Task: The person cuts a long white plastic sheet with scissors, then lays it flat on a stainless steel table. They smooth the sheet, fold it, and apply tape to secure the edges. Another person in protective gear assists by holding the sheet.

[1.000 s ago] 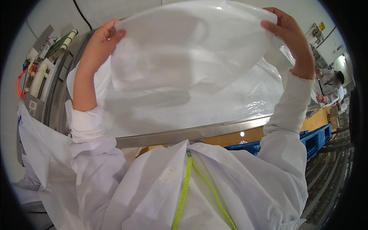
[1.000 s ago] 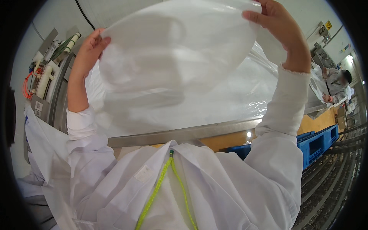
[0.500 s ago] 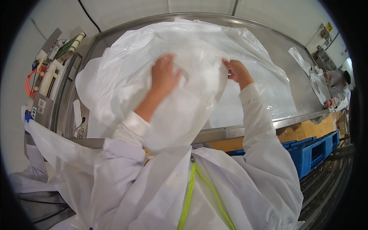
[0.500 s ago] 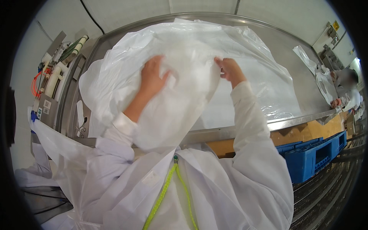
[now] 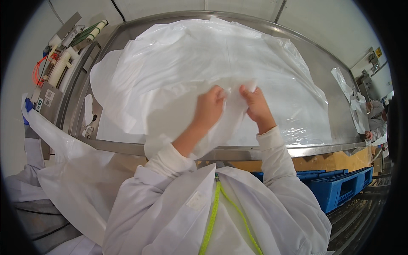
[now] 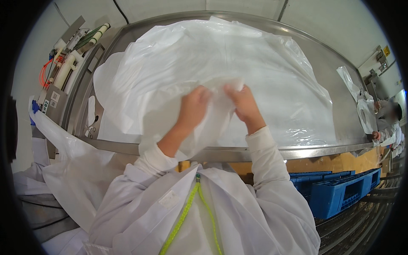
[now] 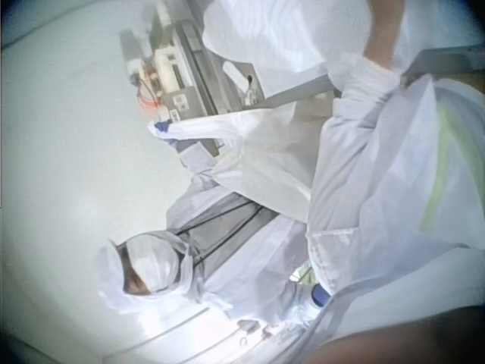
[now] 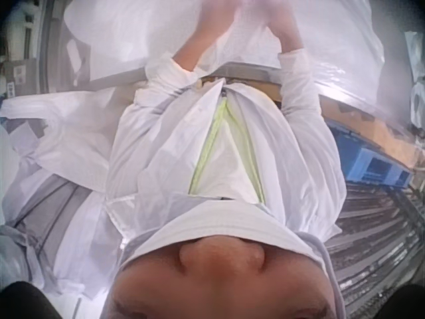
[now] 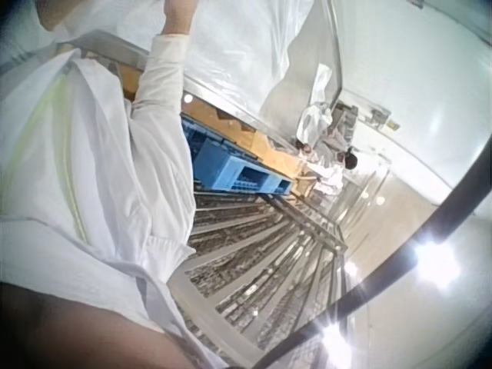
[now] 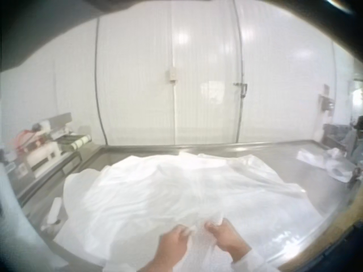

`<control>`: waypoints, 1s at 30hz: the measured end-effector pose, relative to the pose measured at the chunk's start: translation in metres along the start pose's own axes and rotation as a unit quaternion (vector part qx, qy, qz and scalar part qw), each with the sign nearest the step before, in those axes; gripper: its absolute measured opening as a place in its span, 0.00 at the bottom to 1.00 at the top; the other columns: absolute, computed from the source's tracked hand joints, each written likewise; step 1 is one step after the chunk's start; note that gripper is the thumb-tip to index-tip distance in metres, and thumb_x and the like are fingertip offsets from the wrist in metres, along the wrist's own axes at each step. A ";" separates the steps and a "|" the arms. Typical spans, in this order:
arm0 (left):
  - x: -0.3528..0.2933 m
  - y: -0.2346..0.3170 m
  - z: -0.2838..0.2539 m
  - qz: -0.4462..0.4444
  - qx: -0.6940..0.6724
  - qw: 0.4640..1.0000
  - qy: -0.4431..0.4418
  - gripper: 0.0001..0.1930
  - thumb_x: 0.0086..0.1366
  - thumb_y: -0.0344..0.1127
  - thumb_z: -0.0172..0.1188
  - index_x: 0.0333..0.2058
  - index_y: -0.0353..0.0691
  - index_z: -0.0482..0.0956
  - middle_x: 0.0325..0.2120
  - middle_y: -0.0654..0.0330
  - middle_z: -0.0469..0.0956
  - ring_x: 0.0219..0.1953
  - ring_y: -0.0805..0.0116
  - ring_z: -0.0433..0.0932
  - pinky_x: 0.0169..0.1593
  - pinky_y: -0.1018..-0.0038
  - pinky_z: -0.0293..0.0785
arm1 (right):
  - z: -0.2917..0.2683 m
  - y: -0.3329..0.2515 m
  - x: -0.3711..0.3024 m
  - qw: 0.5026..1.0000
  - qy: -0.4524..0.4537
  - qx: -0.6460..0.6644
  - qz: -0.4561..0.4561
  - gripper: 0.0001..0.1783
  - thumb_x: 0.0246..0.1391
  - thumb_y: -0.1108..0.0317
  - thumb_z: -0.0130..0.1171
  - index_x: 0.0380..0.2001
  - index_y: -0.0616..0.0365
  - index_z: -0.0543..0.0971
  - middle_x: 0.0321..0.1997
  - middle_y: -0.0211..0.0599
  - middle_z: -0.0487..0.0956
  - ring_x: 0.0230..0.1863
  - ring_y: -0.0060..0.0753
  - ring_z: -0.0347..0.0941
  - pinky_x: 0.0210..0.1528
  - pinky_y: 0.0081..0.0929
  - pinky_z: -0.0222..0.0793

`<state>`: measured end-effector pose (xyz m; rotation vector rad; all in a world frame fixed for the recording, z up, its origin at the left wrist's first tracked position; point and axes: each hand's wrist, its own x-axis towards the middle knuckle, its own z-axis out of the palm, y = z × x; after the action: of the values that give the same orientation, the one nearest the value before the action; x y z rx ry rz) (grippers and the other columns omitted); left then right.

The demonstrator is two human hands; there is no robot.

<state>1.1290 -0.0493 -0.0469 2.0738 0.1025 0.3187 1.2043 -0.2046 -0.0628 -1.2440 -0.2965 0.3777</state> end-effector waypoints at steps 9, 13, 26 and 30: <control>0.032 -0.098 -0.228 -0.028 0.175 0.870 0.460 0.11 0.65 0.37 0.51 0.37 0.34 0.71 0.31 0.47 0.78 0.34 0.51 0.78 0.38 0.63 0.72 | -0.131 -0.060 -0.020 0.930 0.292 -0.167 -0.151 0.20 0.48 0.67 0.64 0.42 0.69 0.76 0.39 0.38 0.78 0.38 0.26 0.74 0.41 0.22 0.68; -0.001 -0.163 -0.284 -0.070 0.296 0.825 0.477 0.13 0.64 0.38 0.51 0.39 0.32 0.73 0.33 0.45 0.78 0.37 0.49 0.77 0.40 0.63 0.71 | -0.213 -0.064 -0.050 0.889 0.396 -0.194 -0.127 0.22 0.49 0.66 0.64 0.44 0.70 0.74 0.41 0.38 0.77 0.39 0.28 0.74 0.42 0.22 0.68; -0.101 -0.234 -0.246 -0.218 0.375 0.848 0.304 0.18 0.61 0.43 0.53 0.39 0.32 0.76 0.35 0.45 0.78 0.38 0.47 0.77 0.42 0.60 0.69 | -0.344 -0.046 -0.123 0.852 0.486 -0.194 -0.017 0.23 0.50 0.63 0.62 0.45 0.69 0.74 0.41 0.38 0.77 0.39 0.31 0.73 0.41 0.24 0.69; -0.122 -0.227 -0.244 -0.212 0.387 0.847 0.297 0.18 0.60 0.44 0.54 0.33 0.31 0.78 0.29 0.47 0.78 0.33 0.47 0.77 0.38 0.60 0.69 | -0.362 -0.052 -0.138 0.829 0.523 -0.189 0.052 0.20 0.52 0.64 0.59 0.45 0.68 0.74 0.39 0.38 0.76 0.37 0.33 0.72 0.41 0.26 0.70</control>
<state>0.9593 0.2454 -0.1504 2.5641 1.2259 0.7201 1.2373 -0.5896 -0.1227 -1.6778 0.6801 -0.3283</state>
